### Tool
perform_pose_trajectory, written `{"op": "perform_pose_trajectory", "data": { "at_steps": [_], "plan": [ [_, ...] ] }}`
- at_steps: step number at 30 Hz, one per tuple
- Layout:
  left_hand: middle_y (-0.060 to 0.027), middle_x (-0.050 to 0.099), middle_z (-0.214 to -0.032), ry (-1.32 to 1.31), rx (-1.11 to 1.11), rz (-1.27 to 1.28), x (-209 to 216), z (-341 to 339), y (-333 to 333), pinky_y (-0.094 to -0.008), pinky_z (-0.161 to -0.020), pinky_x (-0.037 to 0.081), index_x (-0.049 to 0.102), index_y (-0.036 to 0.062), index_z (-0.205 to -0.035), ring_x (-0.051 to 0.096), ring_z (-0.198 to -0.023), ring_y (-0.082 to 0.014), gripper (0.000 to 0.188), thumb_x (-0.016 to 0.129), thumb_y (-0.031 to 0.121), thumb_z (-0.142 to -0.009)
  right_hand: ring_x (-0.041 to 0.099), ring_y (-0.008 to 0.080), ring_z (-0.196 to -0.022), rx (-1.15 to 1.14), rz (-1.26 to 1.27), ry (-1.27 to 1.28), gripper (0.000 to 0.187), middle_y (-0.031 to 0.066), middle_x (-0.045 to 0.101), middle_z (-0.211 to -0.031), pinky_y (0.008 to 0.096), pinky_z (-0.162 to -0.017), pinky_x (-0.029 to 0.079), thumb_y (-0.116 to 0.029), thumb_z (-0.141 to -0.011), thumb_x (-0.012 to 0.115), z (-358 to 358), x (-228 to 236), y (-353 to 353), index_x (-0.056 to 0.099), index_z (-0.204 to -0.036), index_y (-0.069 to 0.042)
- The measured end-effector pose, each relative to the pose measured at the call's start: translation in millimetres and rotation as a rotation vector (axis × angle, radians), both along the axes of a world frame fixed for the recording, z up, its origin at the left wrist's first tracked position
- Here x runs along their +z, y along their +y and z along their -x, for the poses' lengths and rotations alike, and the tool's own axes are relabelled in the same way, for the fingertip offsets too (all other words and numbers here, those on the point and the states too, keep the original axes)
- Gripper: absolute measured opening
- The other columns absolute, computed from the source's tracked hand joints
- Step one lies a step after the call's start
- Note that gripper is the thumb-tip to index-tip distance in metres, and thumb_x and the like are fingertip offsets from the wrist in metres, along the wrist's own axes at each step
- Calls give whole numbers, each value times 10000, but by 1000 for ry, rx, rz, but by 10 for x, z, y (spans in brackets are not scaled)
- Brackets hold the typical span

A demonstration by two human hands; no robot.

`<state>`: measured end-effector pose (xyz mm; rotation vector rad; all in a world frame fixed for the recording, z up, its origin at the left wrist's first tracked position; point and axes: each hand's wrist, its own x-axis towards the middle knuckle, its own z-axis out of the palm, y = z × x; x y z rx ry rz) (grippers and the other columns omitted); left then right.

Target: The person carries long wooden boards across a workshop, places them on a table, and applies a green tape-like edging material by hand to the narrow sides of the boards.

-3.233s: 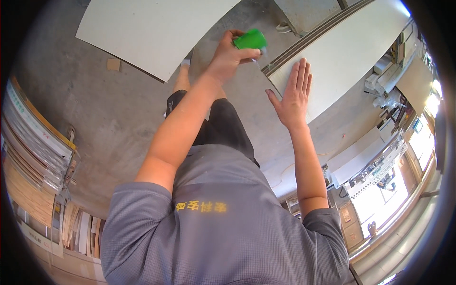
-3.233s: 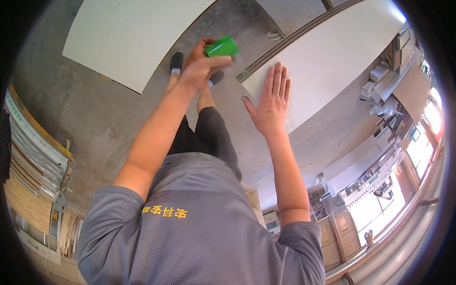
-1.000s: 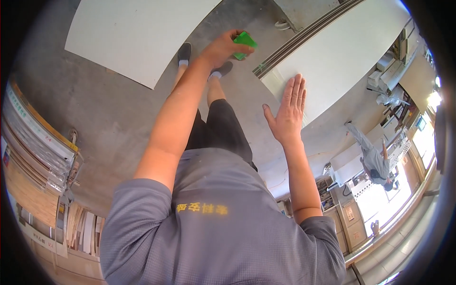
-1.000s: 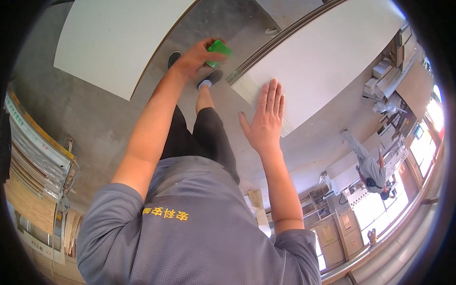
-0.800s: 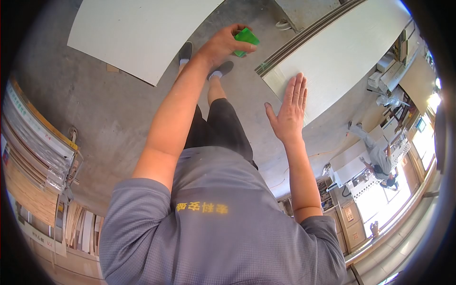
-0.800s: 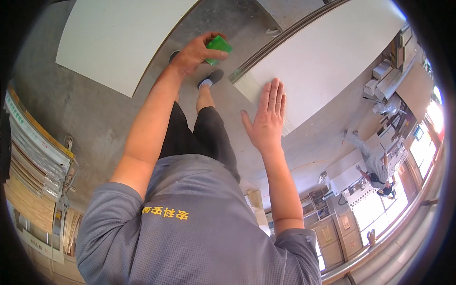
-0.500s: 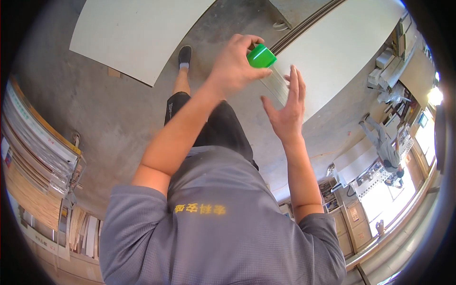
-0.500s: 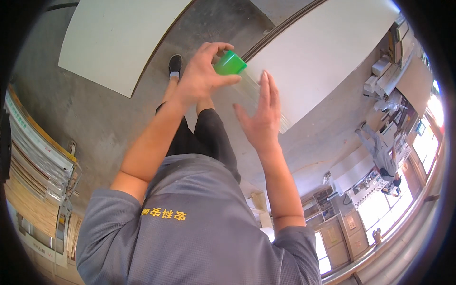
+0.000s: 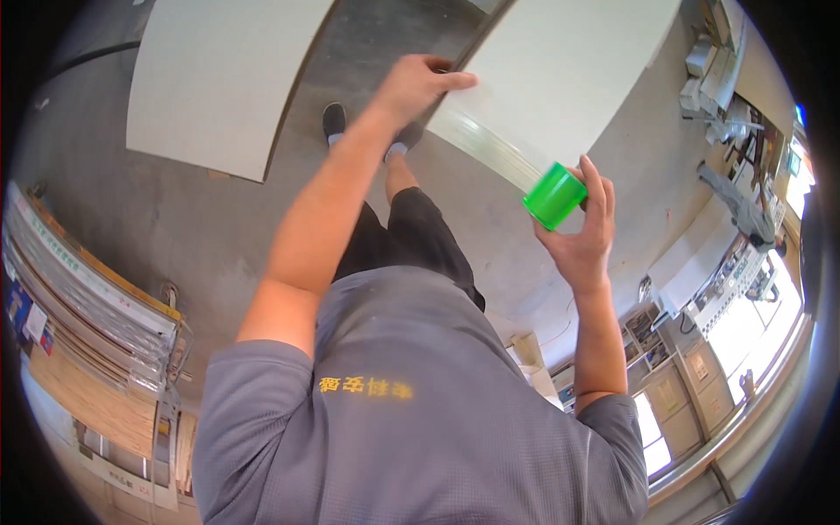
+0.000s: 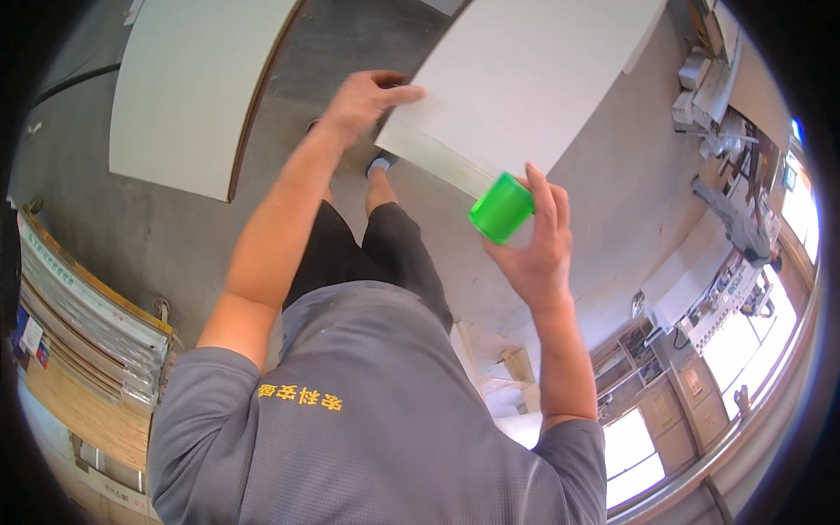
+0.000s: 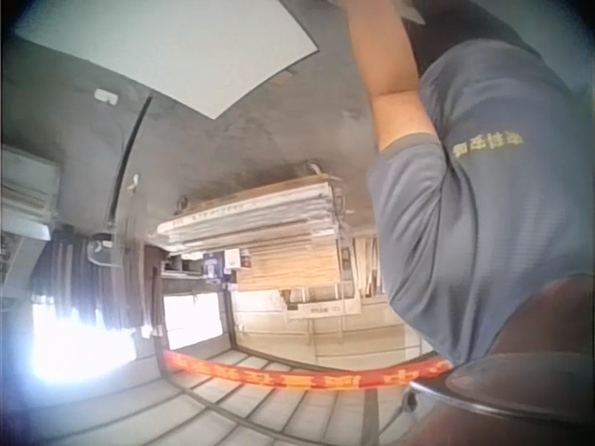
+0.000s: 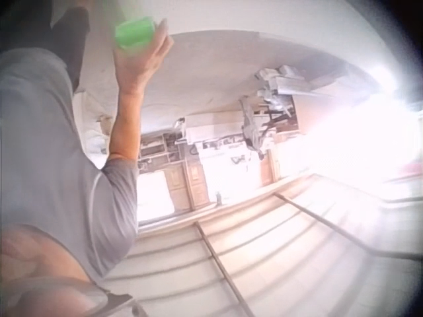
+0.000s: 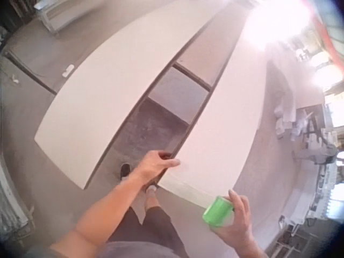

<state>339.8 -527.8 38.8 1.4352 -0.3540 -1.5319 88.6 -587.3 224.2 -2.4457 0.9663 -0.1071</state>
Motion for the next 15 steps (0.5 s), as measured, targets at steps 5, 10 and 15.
{"op": "perform_pose_trajectory", "data": {
  "at_steps": [5, 10, 15],
  "plan": [
    [-124, 744, -1089, 64, 56, -33, -166, 45, -10, -288, -873, 530, 691, -86, -1210, 698, -956, -180, 583, 857, 305, -810, 631, 310, -1094, -119, -22, 194, 899, 124, 619, -1210, 412, -918, 553, -35, -661, 869, 1226, -110, -286, 473, -1467, -80],
    [-112, 740, -1098, 108, 25, -70, -157, 31, -34, -293, -863, 536, 686, -68, -1229, 698, -946, -171, 558, 848, 281, -825, 628, 327, -1094, -167, -49, 291, 861, 121, 601, -1222, 417, -923, 551, -77, -686, 867, 1684, -345, -358, 483, -1457, -97],
    [-74, 740, -1072, 74, 29, -48, -200, 62, -19, -280, -832, 563, 667, -35, -1271, 700, -918, -121, 523, 795, 304, -894, 624, 347, -1119, -163, -96, 254, 831, 130, 597, -1242, 435, -929, 539, -65, -689, 857, 1790, -651, -420, 498, -1438, -94]
  ]
}}
